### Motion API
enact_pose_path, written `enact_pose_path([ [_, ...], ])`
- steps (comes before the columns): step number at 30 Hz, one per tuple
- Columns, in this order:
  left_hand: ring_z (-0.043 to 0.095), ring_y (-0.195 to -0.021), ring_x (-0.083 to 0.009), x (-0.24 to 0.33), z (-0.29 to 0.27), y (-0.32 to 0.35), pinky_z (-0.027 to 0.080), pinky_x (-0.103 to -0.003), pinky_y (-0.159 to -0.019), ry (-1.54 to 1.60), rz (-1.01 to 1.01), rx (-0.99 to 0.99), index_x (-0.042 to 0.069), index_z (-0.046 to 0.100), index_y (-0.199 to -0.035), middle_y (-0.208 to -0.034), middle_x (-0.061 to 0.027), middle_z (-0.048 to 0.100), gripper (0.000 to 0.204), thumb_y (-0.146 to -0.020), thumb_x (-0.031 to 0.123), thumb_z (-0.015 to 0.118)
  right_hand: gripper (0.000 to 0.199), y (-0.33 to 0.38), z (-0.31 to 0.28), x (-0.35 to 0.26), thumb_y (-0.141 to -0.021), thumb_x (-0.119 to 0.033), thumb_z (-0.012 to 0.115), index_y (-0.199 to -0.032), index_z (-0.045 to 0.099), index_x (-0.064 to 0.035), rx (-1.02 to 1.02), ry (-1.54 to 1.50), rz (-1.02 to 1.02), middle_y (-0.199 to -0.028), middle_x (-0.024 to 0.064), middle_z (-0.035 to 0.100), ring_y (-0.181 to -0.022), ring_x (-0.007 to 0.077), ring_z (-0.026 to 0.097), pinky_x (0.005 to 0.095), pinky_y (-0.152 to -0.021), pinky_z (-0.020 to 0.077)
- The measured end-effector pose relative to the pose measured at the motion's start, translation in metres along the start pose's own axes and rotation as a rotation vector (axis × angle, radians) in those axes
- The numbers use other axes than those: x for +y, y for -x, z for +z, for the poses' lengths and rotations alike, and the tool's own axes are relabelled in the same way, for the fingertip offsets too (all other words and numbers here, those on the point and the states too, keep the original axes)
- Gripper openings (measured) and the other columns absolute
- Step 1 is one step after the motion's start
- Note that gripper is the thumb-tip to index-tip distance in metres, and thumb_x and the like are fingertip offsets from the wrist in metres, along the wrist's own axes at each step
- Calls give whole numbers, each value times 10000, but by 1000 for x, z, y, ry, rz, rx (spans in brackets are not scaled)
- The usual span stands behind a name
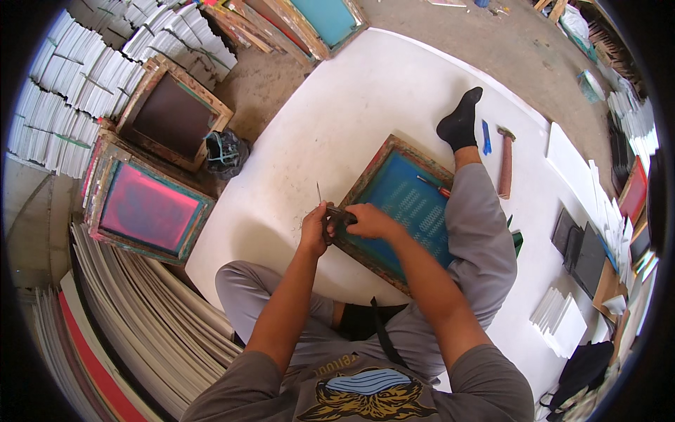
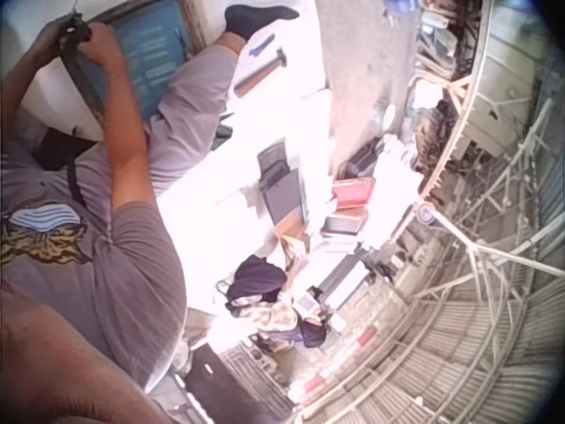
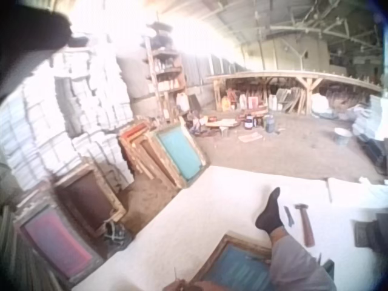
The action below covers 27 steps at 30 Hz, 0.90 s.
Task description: The person sits on the floor and uses pliers and a screwdriver to remove staples and screws from the wooden frame of a screen printing frame. They carefully pry off the staples and unscrew fasteners to disassemble the frame.
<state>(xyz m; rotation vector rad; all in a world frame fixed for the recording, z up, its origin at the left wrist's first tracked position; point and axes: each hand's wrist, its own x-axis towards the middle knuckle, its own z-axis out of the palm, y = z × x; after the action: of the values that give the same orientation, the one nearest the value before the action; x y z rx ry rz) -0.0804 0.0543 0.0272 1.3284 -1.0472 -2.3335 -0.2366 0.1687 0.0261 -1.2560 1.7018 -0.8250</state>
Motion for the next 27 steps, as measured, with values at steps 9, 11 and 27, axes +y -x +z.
enact_pose_path([
  [9, 484, -486, -131, -3, -31, -11, 394, -287, -434, -56, 33, 162, 84, 583, -948, -711, -18, 543, 267, -950, 324, 700, 338, -3, -3, -2, -995, -325, 644, -992, 623, 12, -136, -364, 129, -802, 96, 702, -653, 182, 688, 337, -579, 545],
  [11, 492, -487, -133, -3, -42, -16, 415, -298, -432, -63, 37, 268, 68, 588, -937, -764, -32, 575, 259, -932, 283, 733, 341, -2, -10, -3, -1005, -322, 632, -1053, 606, 14, -14, -575, 305, -860, 119, 710, -695, 209, 704, 345, -604, 565],
  [27, 506, -462, -104, 5, -21, -14, 332, -267, -355, -257, 56, 227, 56, 622, -1038, -785, -37, 592, 295, -968, 341, 656, 363, -15, -50, 59, -1016, -222, 575, -1254, 529, 47, 379, -1290, 297, -1030, 213, 704, -874, 326, 735, 445, -711, 619],
])
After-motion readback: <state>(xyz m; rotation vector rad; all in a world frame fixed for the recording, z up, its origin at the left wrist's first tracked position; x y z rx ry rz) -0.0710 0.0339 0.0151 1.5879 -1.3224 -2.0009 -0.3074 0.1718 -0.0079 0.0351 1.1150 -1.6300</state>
